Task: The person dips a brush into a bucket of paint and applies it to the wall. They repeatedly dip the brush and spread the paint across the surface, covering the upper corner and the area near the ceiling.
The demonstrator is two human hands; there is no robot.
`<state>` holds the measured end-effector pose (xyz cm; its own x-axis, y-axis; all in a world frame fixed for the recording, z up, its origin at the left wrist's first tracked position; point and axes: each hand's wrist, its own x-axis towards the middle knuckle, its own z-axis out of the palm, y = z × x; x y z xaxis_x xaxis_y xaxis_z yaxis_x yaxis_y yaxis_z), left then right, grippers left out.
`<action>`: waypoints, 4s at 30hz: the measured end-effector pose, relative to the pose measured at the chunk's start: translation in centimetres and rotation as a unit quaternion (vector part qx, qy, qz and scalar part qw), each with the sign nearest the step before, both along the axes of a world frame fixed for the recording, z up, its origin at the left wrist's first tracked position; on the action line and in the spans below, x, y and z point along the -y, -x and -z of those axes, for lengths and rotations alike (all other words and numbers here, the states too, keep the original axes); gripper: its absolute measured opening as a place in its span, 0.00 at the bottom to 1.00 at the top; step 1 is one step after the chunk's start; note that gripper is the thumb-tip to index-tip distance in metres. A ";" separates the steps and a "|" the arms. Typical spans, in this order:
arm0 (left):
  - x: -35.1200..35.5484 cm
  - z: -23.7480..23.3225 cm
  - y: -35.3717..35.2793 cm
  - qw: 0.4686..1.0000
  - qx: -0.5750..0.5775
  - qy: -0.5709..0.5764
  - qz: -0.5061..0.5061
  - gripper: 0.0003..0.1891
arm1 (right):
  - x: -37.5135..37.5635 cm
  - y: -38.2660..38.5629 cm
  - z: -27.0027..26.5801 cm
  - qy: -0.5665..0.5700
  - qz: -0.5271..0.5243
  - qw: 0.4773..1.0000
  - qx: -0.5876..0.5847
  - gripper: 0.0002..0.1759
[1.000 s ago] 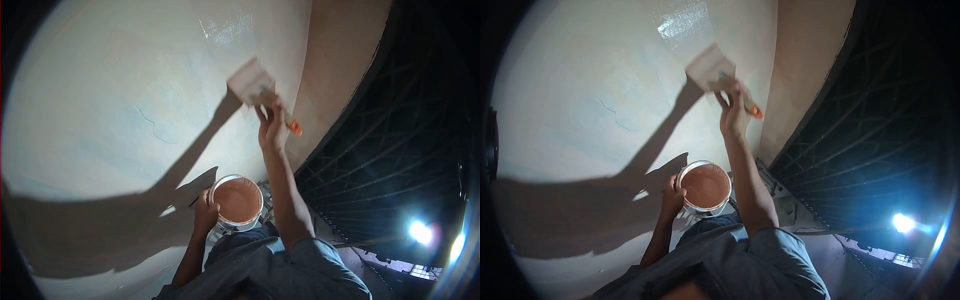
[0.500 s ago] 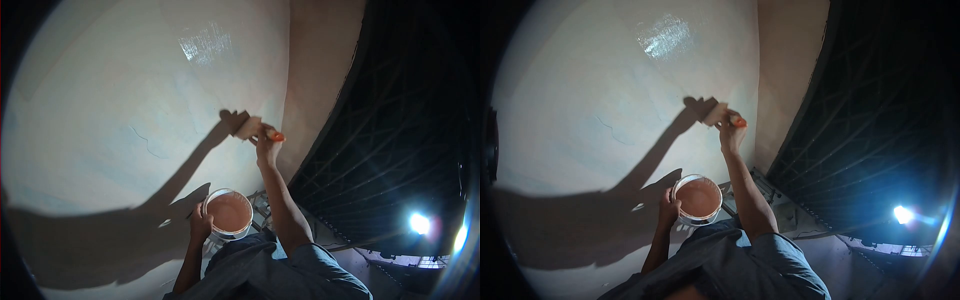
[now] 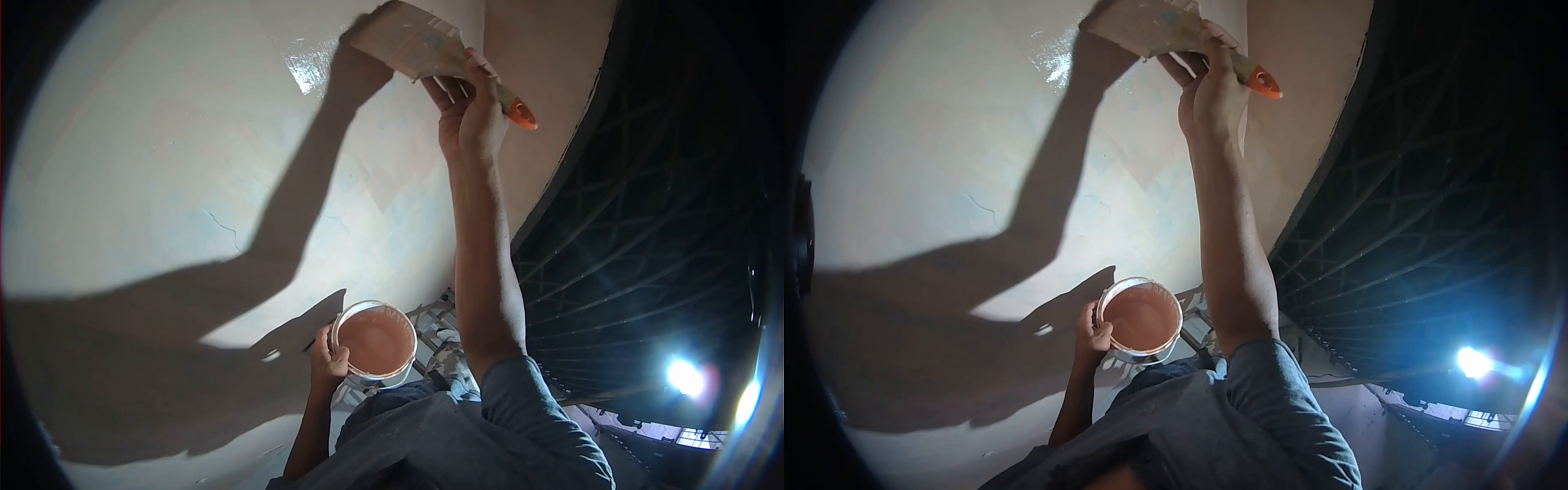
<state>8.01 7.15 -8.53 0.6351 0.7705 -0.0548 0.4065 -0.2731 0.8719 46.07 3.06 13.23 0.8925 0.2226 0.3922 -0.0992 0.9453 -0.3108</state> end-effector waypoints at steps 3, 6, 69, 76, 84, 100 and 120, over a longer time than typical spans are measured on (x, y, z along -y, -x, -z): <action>-0.5 1.0 0.3 1.000 -0.020 -0.009 -0.001 0.24 | -1.1 0.7 5.3 0.029 -0.019 0.998 -0.046 0.13; -0.8 0.9 0.0 0.996 -0.085 0.003 -0.018 0.25 | -0.7 2.1 14.1 0.084 -0.035 0.987 -0.134 0.16; -1.3 7.1 0.2 0.994 -0.076 -0.002 -0.082 0.24 | 1.9 23.0 33.9 0.645 -0.089 0.666 0.362 0.10; -1.2 7.2 0.3 0.995 -0.065 -0.007 -0.081 0.23 | 0.6 23.8 37.4 0.623 -0.048 0.659 0.418 0.11; -1.5 7.6 0.3 0.993 -0.086 -0.017 -0.085 0.22 | 0.8 24.0 39.4 0.672 -0.126 0.594 0.424 0.11; -1.7 8.3 0.6 0.995 -0.062 -0.022 -0.073 0.21 | 1.9 23.7 34.4 0.599 -0.034 0.683 0.417 0.10; -3.2 10.5 1.9 0.997 -0.047 0.006 -0.053 0.24 | 8.2 21.9 32.1 0.543 -0.137 0.827 0.046 0.11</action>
